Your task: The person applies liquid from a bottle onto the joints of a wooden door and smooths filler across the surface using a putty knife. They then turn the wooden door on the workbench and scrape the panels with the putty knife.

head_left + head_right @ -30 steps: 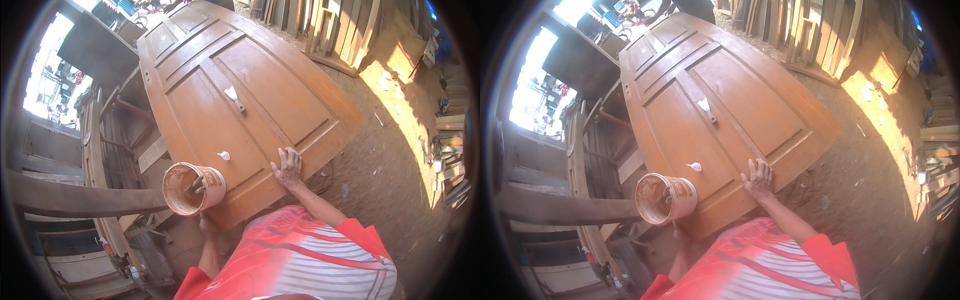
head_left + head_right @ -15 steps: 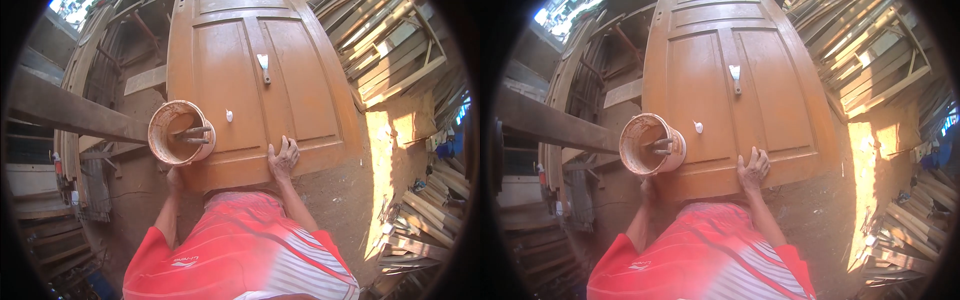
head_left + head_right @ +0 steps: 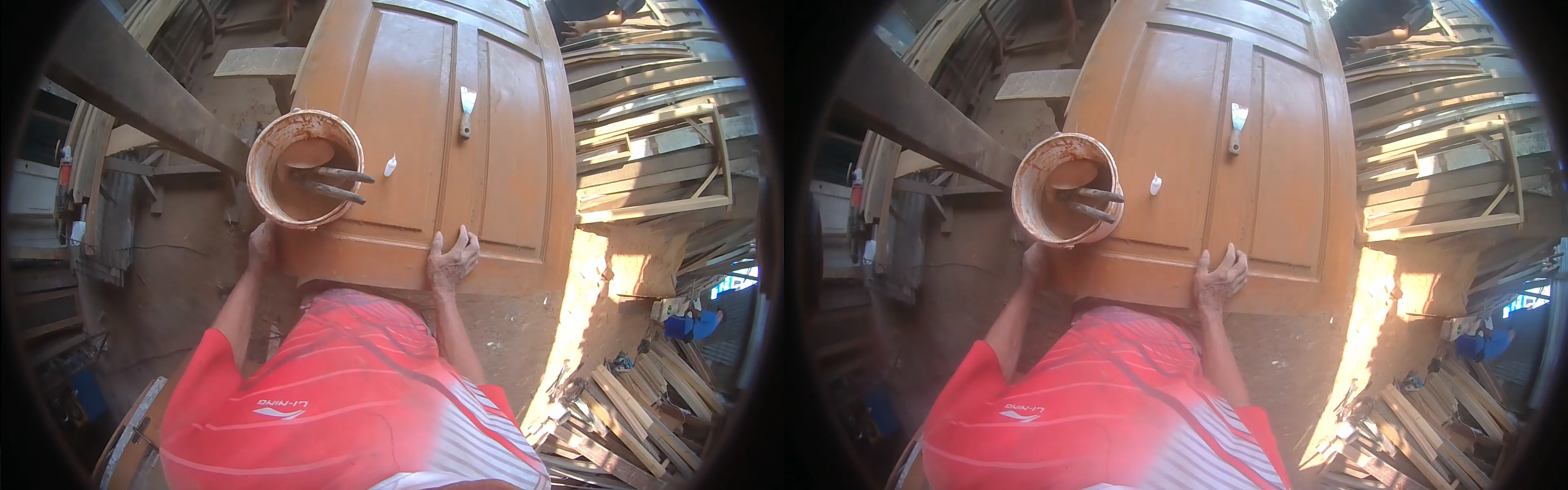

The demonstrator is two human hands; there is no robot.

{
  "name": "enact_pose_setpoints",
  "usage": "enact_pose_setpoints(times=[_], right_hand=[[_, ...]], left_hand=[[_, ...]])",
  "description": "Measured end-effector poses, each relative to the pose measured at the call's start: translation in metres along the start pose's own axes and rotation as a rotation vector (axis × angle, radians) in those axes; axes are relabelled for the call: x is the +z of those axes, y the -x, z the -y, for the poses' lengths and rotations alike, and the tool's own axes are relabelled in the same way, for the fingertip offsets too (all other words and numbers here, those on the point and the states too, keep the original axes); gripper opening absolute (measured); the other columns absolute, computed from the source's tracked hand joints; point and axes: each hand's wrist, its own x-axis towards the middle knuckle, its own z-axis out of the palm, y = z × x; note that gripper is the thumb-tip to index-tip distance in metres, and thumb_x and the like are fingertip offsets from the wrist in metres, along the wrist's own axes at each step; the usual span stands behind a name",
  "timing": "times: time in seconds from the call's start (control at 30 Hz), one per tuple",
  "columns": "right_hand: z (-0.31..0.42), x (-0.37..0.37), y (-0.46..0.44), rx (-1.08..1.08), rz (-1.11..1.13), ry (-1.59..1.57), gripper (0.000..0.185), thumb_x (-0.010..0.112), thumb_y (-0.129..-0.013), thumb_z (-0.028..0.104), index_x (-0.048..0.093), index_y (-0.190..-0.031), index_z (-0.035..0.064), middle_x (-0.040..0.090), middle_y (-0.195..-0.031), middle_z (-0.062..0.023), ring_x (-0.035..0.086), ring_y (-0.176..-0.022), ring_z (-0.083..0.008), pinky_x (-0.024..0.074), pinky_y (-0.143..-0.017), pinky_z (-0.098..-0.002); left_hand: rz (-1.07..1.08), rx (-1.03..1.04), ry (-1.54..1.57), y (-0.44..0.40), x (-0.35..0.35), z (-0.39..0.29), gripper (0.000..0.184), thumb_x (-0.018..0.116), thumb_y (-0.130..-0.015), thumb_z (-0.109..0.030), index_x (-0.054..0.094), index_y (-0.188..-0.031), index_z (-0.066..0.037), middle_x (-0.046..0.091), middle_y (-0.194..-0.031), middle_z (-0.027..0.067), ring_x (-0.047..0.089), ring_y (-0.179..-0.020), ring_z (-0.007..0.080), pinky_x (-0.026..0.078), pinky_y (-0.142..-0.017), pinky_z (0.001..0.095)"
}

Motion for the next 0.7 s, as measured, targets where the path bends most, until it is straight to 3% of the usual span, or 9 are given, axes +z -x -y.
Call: enact_pose_setpoints(times=[0.43,0.53,0.6,0.67,0.7], right_hand=[[0.001,-0.001,0.0,0.007,-0.008,-0.016,0.063,0.077,-0.087,0.036,0.056,-0.138,0.0047,0.05,-0.135,-0.0179,0.048,-0.129,-0.0365,0.0376,-0.108,-0.0529],[0.0,0.0,0.0,-0.015,-0.014,-0.006,0.064,0.077,-0.087,0.036,0.056,-0.138,0.0042,0.05,-0.135,-0.0183,0.047,-0.129,-0.0373,0.0374,-0.108,-0.0531],[0.002,-0.003,-0.001,0.01,-0.019,-0.008,0.064,0.076,-0.087,0.036,0.056,-0.138,0.004,0.049,-0.135,-0.0185,0.047,-0.129,-0.0377,0.0373,-0.108,-0.0531],[0.004,-0.005,0.001,0.053,-0.029,-0.01,0.065,0.076,-0.087,0.036,0.055,-0.139,0.0039,0.049,-0.135,-0.0188,0.047,-0.129,-0.038,0.0373,-0.108,-0.0532],[0.004,-0.005,0.0,0.037,-0.019,-0.014,0.065,0.076,-0.087,0.036,0.055,-0.139,0.0039,0.049,-0.135,-0.0188,0.047,-0.129,-0.038,0.0372,-0.108,-0.0531]], left_hand=[[0.031,0.065,-0.048,-0.006,-0.004,0.009,0.068,0.045,-0.108,-0.056,0.069,-0.105,0.007,0.07,-0.094,0.0069,0.059,-0.09,0.0117,0.051,-0.08,0.0343],[0.048,-0.036,-0.024,-0.009,-0.003,0.018,0.067,0.044,-0.109,-0.056,0.069,-0.108,0.006,0.071,-0.095,0.009,0.06,-0.09,0.0128,0.051,-0.08,0.0354],[0.04,0.039,-0.015,-0.011,-0.001,0.029,0.064,0.042,-0.11,-0.053,0.068,-0.111,0.006,0.072,-0.098,0.0132,0.064,-0.09,0.0176,0.051,-0.08,0.037],[0.073,0.249,-0.152,-0.014,-0.006,0.038,0.065,0.039,-0.111,-0.053,0.067,-0.114,0.006,0.073,-0.103,0.0173,0.068,-0.092,0.0243,0.052,-0.081,0.0395],[0.102,0.241,-0.079,-0.021,-0.008,0.059,0.066,0.037,-0.111,-0.053,0.066,-0.115,0.006,0.073,-0.105,0.0183,0.069,-0.094,0.0264,0.051,-0.083,0.0414]])
